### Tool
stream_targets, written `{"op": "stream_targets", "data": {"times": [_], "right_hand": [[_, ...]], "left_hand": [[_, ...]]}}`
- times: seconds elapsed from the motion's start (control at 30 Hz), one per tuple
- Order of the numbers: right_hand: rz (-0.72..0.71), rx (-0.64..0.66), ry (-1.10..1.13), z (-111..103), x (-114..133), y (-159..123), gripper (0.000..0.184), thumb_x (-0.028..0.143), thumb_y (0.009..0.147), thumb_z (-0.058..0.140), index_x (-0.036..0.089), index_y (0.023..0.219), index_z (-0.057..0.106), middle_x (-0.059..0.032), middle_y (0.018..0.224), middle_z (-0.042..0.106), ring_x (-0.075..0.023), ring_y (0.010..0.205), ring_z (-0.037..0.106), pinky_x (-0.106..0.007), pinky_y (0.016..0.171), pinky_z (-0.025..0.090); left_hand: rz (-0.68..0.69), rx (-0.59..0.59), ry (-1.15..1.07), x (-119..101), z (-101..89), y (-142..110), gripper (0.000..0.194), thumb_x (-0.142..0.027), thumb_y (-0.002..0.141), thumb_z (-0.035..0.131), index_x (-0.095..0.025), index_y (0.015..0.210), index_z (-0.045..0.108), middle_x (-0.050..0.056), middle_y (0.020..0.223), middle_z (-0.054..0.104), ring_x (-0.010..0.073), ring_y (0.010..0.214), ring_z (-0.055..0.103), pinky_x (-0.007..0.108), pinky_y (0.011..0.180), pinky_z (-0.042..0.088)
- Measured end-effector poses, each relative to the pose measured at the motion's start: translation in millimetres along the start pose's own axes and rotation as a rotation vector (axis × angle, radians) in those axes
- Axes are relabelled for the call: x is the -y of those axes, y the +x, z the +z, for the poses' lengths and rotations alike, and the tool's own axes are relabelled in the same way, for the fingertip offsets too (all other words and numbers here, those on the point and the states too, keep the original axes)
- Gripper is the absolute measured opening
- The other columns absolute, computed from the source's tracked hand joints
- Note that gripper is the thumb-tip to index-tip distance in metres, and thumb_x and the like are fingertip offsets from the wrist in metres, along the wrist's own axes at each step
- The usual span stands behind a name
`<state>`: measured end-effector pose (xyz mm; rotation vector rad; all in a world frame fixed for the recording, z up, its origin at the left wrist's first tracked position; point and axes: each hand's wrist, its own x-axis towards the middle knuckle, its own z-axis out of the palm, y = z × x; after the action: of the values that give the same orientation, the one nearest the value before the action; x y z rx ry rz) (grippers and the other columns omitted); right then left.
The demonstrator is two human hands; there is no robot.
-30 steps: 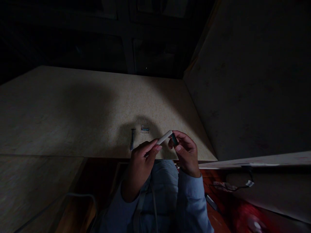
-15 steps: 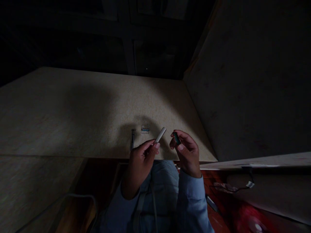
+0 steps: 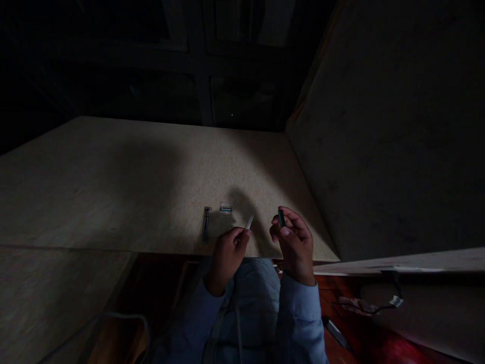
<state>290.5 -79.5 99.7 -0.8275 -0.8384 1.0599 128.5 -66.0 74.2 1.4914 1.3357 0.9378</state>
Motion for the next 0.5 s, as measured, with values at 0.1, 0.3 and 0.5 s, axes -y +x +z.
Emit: {"op": "stream_targets", "data": {"times": [0.1,0.3,0.5], "right_hand": [[0.017,-0.029,-0.004,-5,-1,2,0.035,0.029,0.079,0.076,0.024,0.113,0.07,-0.0016,0.082,0.068,-0.0118,0.062,0.054,-0.024,0.052,0.044],[0.028,-0.067,-0.042,-16,-2,4,0.036,0.03,0.078,0.076,0.023,0.112,0.069,0.0003,0.078,0.066,-0.0117,0.059,0.054,-0.025,0.051,0.045],[0.054,-0.106,-0.036,-27,-6,6,0.037,0.026,0.076,0.079,0.022,0.111,0.07,0.0012,0.077,0.068,-0.0104,0.06,0.056,-0.022,0.052,0.047]], "left_hand": [[-0.036,-0.006,0.015,1,4.0,2,0.039,-0.051,0.09,0.053,-0.017,0.082,0.071,0.005,0.071,0.071,0.0162,0.064,0.066,0.024,0.06,0.052],[-0.113,0.034,-0.044,3,12.6,8,0.041,-0.054,0.089,0.051,-0.018,0.079,0.066,-0.001,0.062,0.059,0.0141,0.053,0.061,0.022,0.047,0.048],[-0.19,0.014,-0.108,5,21.1,15,0.044,-0.058,0.087,0.051,-0.017,0.086,0.066,-0.001,0.066,0.058,0.0129,0.048,0.058,0.023,0.043,0.048]]}}
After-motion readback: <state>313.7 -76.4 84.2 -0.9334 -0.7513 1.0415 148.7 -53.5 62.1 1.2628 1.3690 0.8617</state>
